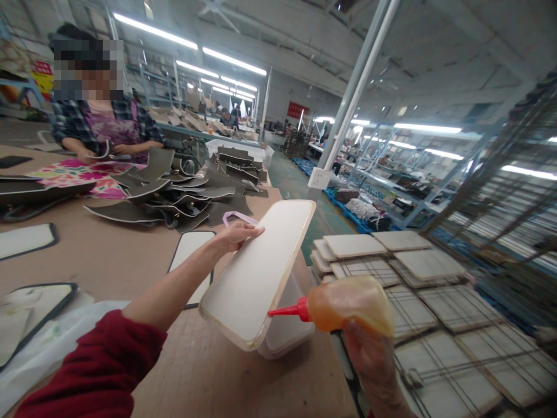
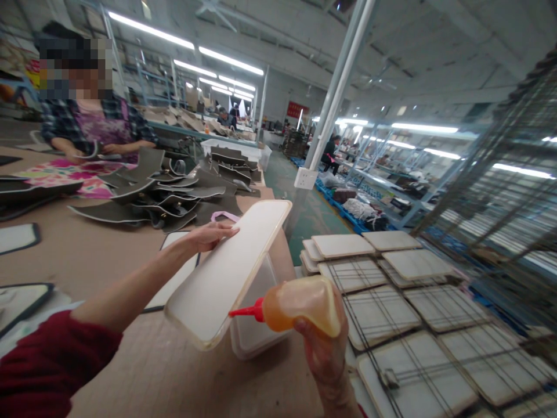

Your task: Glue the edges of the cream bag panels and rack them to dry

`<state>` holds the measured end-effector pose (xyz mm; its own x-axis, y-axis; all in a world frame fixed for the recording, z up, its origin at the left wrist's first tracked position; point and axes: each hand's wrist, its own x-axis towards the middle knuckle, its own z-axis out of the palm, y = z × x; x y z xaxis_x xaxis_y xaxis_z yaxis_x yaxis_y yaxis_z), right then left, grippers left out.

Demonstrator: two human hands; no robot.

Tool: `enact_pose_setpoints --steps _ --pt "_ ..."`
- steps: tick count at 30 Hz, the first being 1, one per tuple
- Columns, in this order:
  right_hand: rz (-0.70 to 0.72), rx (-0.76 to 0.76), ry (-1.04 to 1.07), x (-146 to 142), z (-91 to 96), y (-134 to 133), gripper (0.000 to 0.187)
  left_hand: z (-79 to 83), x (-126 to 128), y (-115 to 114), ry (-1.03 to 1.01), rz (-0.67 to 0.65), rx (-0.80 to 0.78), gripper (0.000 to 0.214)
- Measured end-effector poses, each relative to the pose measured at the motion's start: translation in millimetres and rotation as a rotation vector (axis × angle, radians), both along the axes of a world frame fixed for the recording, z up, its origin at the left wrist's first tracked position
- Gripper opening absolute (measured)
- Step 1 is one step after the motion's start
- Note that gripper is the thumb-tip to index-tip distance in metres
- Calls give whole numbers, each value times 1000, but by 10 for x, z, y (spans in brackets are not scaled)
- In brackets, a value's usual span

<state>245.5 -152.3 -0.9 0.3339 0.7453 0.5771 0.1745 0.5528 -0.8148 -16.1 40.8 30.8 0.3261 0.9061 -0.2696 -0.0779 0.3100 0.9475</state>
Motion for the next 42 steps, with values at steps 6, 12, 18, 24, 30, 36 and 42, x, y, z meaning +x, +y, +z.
enact_pose_setpoints --steps 6,12,18,24,30,36,42 --pt "28 -21 -5 21 -56 -31 38 53 -3 13 21 51 -5 43" --pt "199 -133 212 -143 -312 -105 22 47 4 53 36 159 22 45" --pt "158 -123 586 -161 -110 35 31 37 -26 51 56 230 31 41" --pt "38 42 578 -58 157 213 39 47 -11 37 49 191 40 42" --pt "-86 91 409 6 93 335 49 24 35 38 37 112 59 44" --pt "-39 53 288 71 -62 342 58 12 17 44 23 77 67 51" --pt "-17 -21 257 -15 -169 175 49 27 -3 61 33 87 57 50"
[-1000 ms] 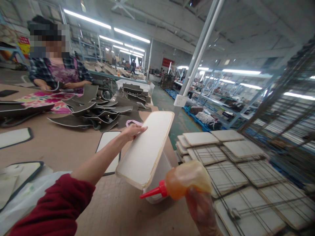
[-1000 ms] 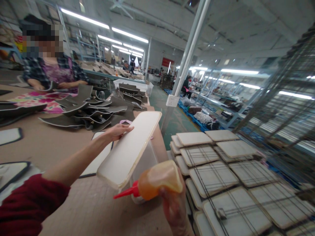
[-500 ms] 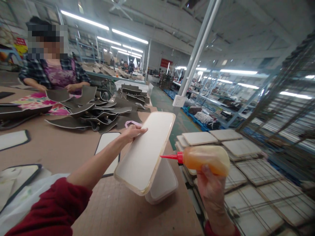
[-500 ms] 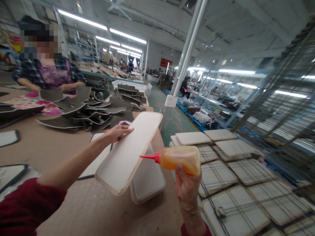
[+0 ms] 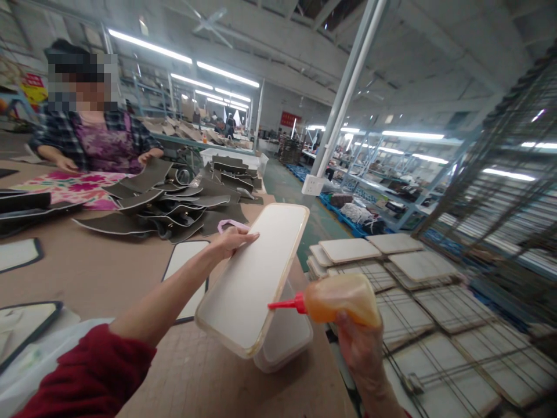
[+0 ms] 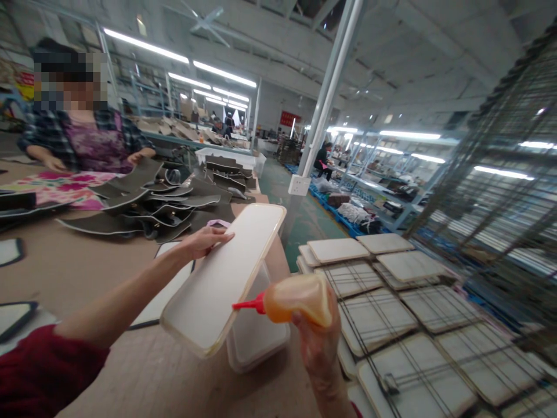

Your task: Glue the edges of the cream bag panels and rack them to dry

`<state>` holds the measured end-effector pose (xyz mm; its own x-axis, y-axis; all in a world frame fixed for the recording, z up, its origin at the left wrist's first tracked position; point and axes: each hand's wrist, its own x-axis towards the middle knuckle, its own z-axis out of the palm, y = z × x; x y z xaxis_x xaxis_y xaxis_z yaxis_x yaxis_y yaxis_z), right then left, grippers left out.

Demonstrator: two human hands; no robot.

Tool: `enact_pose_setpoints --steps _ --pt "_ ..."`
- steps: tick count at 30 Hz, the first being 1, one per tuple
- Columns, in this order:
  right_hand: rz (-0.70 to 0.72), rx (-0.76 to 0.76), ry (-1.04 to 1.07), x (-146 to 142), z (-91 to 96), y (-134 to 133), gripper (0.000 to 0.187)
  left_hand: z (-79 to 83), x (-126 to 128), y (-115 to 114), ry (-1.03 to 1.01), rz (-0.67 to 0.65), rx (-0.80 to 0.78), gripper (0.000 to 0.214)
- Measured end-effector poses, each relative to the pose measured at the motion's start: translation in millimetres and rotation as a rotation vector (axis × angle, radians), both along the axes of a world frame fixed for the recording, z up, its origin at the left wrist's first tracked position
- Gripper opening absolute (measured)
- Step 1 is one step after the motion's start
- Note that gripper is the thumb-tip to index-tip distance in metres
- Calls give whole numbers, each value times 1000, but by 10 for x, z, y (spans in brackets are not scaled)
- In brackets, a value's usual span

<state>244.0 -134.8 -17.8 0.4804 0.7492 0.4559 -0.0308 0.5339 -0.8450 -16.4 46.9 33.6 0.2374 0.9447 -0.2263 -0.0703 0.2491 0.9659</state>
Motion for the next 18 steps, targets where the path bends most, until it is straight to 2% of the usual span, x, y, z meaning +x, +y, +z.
enact_pose_setpoints --steps 2,5,7,8,10,13,16,18 --pt "47 -23 -3 -59 -71 -91 43 21 1 0 6 10 6 49" --pt "231 -60 17 -111 -194 -213 38 47 -3 -44 22 21 40 49" --pt "373 -76 94 -98 -221 -233 32 47 -21 -111 38 20 85 49" --pt "399 -69 157 -75 -199 -220 29 41 -37 -155 47 14 110 50" --pt "331 -9 300 -2 -72 -160 27 19 -81 -260 63 -15 172 51" --pt "86 107 418 143 250 -75 31 -22 -152 -453 108 -85 226 50" --pt "-90 193 413 276 548 -55 40 -70 -206 -653 170 -93 206 48" --pt "-163 248 382 346 677 -60 45 -102 -234 -761 205 -78 190 47"
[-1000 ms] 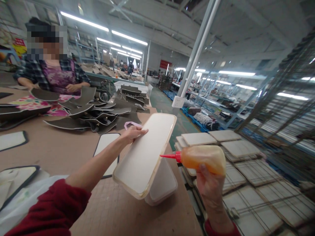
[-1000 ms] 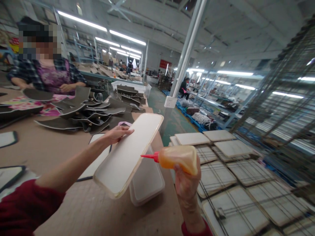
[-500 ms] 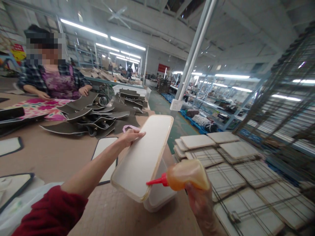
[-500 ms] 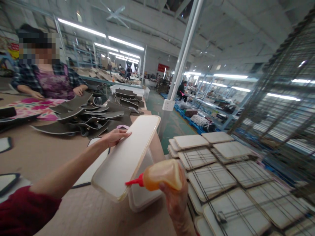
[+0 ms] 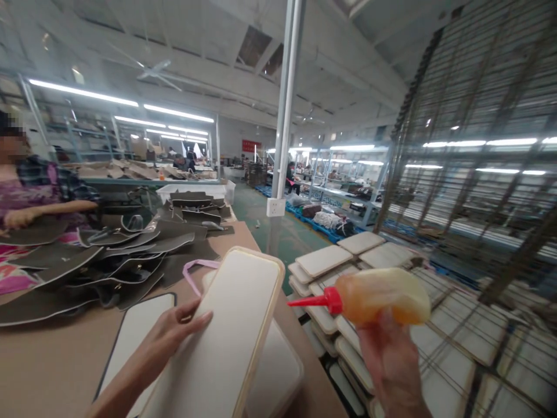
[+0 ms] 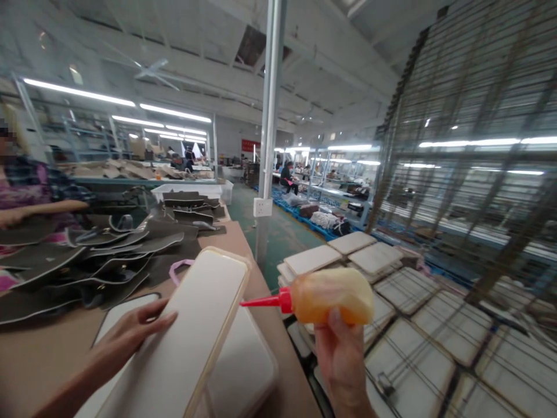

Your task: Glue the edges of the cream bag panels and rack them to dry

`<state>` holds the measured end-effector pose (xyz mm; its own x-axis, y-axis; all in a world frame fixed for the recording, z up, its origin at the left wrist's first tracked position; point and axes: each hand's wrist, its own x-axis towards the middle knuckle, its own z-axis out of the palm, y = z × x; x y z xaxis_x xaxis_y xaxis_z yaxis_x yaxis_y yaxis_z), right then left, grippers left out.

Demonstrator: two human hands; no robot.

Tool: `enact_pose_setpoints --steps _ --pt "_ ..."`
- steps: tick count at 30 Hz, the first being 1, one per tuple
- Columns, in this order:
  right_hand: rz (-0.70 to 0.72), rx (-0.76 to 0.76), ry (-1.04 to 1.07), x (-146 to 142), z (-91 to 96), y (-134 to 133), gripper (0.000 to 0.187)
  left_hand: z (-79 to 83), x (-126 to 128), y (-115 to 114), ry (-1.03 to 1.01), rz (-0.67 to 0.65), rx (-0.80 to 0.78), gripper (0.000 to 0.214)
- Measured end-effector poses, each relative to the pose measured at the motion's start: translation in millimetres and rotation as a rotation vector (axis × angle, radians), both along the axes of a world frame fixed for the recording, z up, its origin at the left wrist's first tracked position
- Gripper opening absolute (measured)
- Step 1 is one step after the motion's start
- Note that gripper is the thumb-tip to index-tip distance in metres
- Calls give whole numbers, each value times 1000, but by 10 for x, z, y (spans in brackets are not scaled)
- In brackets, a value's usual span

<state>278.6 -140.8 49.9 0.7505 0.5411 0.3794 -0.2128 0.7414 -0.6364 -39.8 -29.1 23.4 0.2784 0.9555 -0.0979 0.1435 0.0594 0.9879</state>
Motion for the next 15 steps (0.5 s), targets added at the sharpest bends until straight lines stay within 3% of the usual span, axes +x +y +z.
enact_pose_setpoints --steps 3,6,11,15 --pt "-82 45 -96 80 98 4 43 -2 -30 -124 37 -1 2 47" --pt "-122 66 -211 135 121 28 40 100 -24 -248 53 -3 -10 46" --pt "-68 50 -251 195 106 48 47 363 48 -459 1 27 -47 35" --pt "-48 66 -292 228 89 25 49 375 37 -461 -44 -4 -71 35"
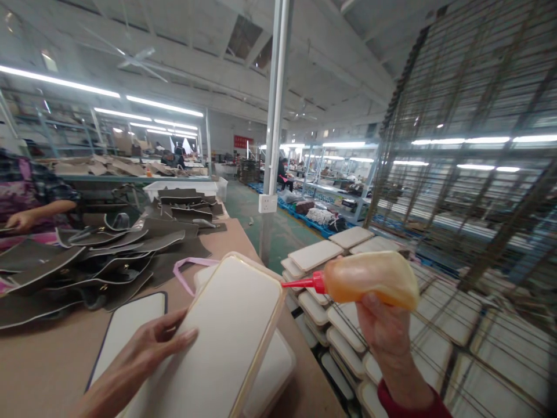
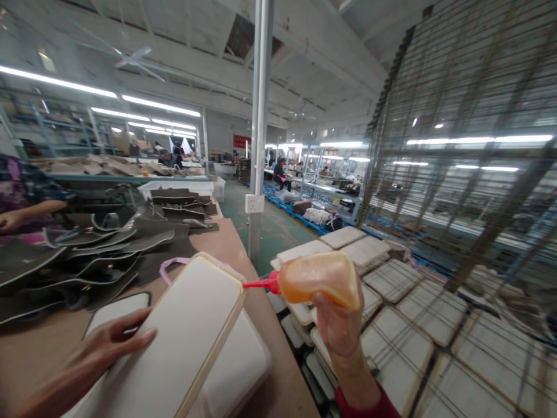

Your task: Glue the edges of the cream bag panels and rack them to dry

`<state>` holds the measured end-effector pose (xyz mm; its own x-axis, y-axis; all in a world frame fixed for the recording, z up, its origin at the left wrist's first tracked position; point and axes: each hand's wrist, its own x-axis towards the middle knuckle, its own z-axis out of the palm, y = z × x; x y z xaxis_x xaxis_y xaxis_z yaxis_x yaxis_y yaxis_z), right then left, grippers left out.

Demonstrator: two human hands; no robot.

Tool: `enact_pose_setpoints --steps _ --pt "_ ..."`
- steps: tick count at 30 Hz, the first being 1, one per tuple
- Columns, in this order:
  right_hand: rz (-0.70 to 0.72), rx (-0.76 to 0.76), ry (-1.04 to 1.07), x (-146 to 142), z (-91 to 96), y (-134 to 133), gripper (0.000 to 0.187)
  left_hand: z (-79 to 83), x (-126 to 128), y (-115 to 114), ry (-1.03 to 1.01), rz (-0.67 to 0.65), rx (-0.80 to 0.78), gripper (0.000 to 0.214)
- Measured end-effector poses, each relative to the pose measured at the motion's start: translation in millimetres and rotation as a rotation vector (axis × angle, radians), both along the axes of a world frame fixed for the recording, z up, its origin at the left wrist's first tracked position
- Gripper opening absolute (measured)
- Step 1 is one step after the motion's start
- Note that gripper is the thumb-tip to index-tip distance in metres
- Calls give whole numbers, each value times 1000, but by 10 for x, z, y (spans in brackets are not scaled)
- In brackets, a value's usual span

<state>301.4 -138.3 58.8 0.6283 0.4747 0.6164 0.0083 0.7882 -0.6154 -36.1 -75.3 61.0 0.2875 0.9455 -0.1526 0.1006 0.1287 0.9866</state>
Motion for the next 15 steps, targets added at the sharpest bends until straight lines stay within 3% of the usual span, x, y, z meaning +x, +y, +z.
enact_pose_setpoints --steps 5,8,13,15 --pt "36 -16 -18 -30 -79 -62 42 -173 -68 111 -55 -50 -28 47" --pt "62 -50 -10 -149 -261 -154 43 -234 -48 155 -97 -52 -58 49" --pt "351 -236 -38 -473 -668 -290 55 -290 66 285 -120 -10 -55 45" --pt "347 -236 21 -529 -701 -246 54 -322 104 351 -95 5 -17 43"
